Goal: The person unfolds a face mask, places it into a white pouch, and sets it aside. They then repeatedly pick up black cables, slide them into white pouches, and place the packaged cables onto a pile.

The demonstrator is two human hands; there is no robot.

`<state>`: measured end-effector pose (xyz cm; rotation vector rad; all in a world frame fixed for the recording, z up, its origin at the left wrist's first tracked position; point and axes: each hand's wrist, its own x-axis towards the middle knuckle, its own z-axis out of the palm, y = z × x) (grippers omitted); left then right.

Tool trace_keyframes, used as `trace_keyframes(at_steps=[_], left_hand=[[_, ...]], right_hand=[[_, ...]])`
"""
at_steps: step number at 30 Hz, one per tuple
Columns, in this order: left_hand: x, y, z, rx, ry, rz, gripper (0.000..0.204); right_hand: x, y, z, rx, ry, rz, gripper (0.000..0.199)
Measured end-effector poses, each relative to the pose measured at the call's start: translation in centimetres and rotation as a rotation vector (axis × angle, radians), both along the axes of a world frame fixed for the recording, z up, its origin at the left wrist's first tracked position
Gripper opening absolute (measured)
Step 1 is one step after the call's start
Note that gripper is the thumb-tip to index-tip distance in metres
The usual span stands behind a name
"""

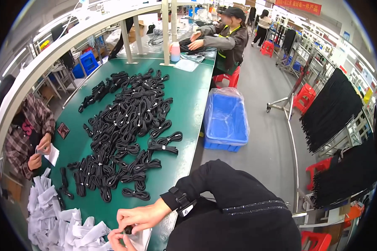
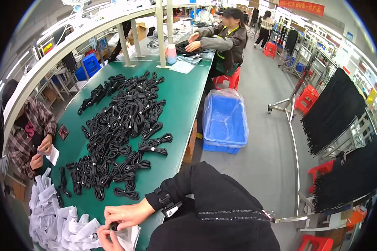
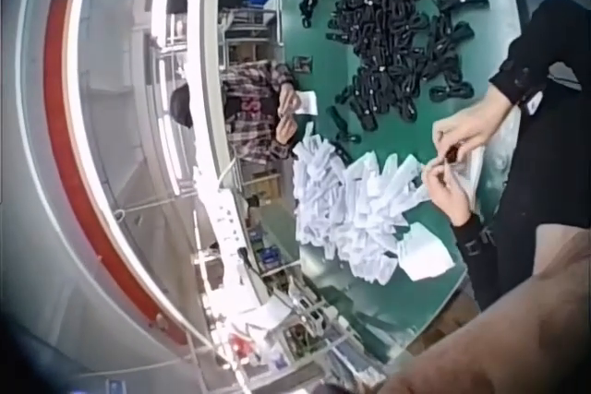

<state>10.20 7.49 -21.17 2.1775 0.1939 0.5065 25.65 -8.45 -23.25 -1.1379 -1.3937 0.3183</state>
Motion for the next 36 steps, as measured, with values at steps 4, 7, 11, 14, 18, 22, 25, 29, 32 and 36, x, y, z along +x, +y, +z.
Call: trace_keyframes(at_steps=[4, 7, 11, 14, 18, 22, 25, 29, 32, 36], left_hand=[[-1.4, 6.5, -3.1, -0.097, -0.062, 0.11, 0.023], [-2.7, 15.3, -5.0, -0.047, -0.278, 0.235, 0.029], [-1.0, 9.6, 0.4, -0.111, -0.406, 0.726, 0.026], [-1.1, 4.3, 0.9, 0.194, -0.058, 0.494, 0.022], [-0.8, -0.2, -1.5, 0.195, 0.2, -0.074, 0.016], [-0.3, -2.2, -3.7, 0.339, 0.077, -0.125, 0.013], [0.1, -2.2, -5.2, 0.304, 0.109, -0.103, 0.013], [0.4, -2.8, -5.0, 0.265, 0.142, -0.06, 0.011], [0.2, -2.8, -5.3, 0.275, 0.133, -0.053, 0.011], [-0.4, -2.5, -5.8, 0.27, 0.115, -0.057, 0.01]], right_hand=[[1.3, 0.1, 0.4, -0.022, -0.087, -0.128, 0.029], [3.0, 0.2, -0.3, -0.211, -0.429, -0.41, 0.033], [4.9, -1.2, -4.1, -0.664, -0.848, -0.764, 0.031], [5.0, -1.3, -5.7, -0.566, -0.985, -0.804, 0.028], [4.7, -1.2, -5.8, -0.466, -1.03, -0.738, 0.024], [4.2, -1.1, -6.3, -0.4, -0.746, -0.581, 0.026], [3.8, -1.1, -6.7, -0.412, -0.49, -0.466, 0.032], [2.9, -1.2, -6.1, -0.509, -0.256, -0.343, 0.042], [3.0, -1.7, -5.3, -0.547, -0.299, -0.316, 0.047], [2.9, -2.1, -4.6, -0.643, -0.331, -0.247, 0.05]])
